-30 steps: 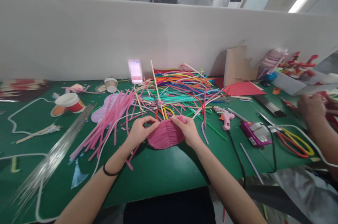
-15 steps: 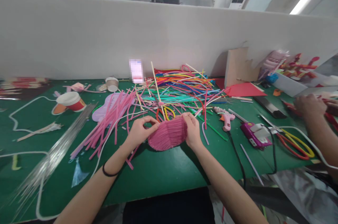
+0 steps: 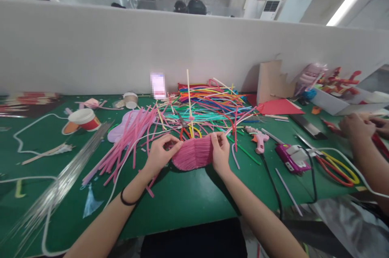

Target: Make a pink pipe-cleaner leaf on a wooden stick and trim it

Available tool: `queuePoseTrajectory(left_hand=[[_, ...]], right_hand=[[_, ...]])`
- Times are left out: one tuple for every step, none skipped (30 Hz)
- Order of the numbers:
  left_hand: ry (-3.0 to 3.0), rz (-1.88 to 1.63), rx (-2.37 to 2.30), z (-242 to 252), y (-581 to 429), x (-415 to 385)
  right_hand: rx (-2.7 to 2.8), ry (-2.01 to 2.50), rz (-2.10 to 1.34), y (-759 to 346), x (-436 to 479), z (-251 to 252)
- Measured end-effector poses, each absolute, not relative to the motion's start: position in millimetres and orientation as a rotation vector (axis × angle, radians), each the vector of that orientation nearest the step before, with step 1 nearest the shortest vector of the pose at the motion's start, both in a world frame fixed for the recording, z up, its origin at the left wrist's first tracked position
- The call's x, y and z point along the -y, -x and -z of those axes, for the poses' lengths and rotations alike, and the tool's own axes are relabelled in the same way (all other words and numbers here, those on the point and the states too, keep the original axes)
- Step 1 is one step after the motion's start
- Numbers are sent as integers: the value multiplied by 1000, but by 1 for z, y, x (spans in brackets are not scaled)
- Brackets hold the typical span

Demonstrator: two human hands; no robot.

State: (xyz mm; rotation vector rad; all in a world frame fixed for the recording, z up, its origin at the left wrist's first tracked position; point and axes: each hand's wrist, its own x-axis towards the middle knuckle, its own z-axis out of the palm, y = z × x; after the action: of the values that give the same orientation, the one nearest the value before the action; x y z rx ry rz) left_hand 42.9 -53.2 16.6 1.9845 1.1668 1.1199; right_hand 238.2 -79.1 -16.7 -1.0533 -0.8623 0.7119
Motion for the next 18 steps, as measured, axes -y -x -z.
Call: queuePoseTrajectory(left_hand=[[-1983, -1111, -1170, -18, -42, 53], [-1988, -1099, -1173, -19, -40, 52], [-1999, -1084, -1176, -20, -38, 51], [-2013, -1067, -1178, -21, -36, 49], [-2025, -1048, -1179, -22, -34, 48], [-2032, -1034, -1178, -22, -32, 46], [-2032, -1027, -1174, -22, -30, 45], [-2023, -1028, -1172, -21, -28, 43], [-2009, -1034, -1174, -21, -26, 42], [-1992, -1039, -1180, -21, -25, 41], [-1977, -1039, -1187, -20, -25, 40], [-1962, -1036, -1194, -20, -25, 40], [-1949, -1036, -1201, -20, -25, 40], [-1940, -1037, -1208, -20, -25, 39], [-1935, -1036, -1213, -21, -26, 40], [-1933, -1038, -1218, -21, -26, 40], [-1935, -1041, -1222, -21, -27, 40], [-1939, -1048, -1224, -22, -27, 40]], right_hand=[[860, 1057, -698, -240, 79, 16], [855, 1061, -690, -241, 78, 16], [846, 1067, -685, -243, 77, 17], [835, 1072, -680, -244, 76, 17], [823, 1076, -676, -246, 75, 18], [814, 1078, -671, -248, 74, 19], [808, 1081, -664, -249, 74, 20], [805, 1083, -657, -250, 73, 20], [806, 1086, -651, -251, 73, 20], [811, 1087, -647, -252, 73, 20], [817, 1087, -645, -252, 73, 20], [823, 1083, -645, -252, 73, 19], [827, 1077, -649, -252, 73, 18], [831, 1069, -654, -252, 74, 18], [835, 1060, -661, -251, 74, 17], [838, 1052, -669, -251, 74, 16], [840, 1047, -678, -251, 74, 16], [842, 1044, -684, -251, 74, 16]])
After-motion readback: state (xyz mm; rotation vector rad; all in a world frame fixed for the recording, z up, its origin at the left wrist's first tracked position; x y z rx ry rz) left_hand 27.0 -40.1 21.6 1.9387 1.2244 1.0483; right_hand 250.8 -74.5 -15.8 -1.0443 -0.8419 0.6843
